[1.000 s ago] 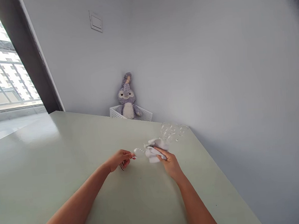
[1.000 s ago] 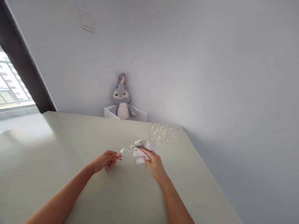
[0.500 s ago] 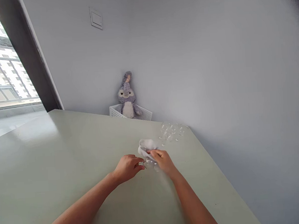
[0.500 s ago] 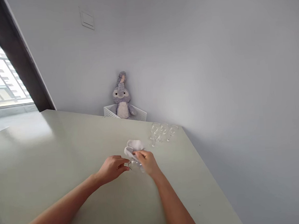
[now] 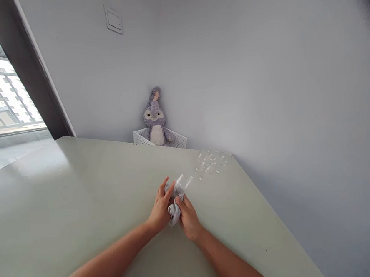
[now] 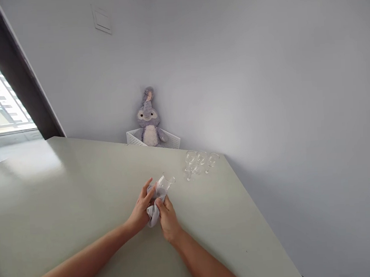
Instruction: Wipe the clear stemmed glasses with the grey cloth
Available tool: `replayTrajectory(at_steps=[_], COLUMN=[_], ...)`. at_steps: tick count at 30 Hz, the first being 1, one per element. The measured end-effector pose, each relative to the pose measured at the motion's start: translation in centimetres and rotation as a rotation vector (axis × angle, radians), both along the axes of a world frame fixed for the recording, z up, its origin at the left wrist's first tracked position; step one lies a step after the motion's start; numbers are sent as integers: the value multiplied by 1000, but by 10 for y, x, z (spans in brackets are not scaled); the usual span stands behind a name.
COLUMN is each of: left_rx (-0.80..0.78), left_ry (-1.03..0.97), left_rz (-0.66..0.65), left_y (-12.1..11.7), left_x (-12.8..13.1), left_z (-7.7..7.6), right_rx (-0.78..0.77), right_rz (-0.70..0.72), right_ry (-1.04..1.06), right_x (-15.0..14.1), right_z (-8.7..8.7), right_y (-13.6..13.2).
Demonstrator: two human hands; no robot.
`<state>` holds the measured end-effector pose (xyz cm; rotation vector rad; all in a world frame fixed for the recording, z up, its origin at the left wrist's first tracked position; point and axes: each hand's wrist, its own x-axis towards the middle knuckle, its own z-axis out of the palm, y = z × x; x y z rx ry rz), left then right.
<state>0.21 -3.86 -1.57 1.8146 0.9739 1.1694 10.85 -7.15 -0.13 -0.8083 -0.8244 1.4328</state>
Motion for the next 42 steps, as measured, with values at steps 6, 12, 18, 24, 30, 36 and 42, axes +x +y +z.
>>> replayTrajectory(at_steps=[6,12,18,24,30,36,42], left_rx=[-599,-758,-590,-379,-254,-67,-37], left_ry=[-291,-518,-536,-531,-308,-297,-163], left_rz=[-377,-386,-151,-53,98,218,340], left_y=[5,6,10,4,-12,-1,8], left_x=[-11,-12,-9,-6,-1,-5,-21], left_z=[27,33,35,40,34,29,39], right_rx=[-70,-206,-209,-147,-156,-177,361], right_rz=[51,341,-73,4,236,297,9], right_ry=[-75,28,25,68,25,-250,-1220], right_x=[19,21,33,28,10,6,20], right_z=[1,10,-1,5,5,-6,6], right_y=[6,2,18,12,2,-3,-12])
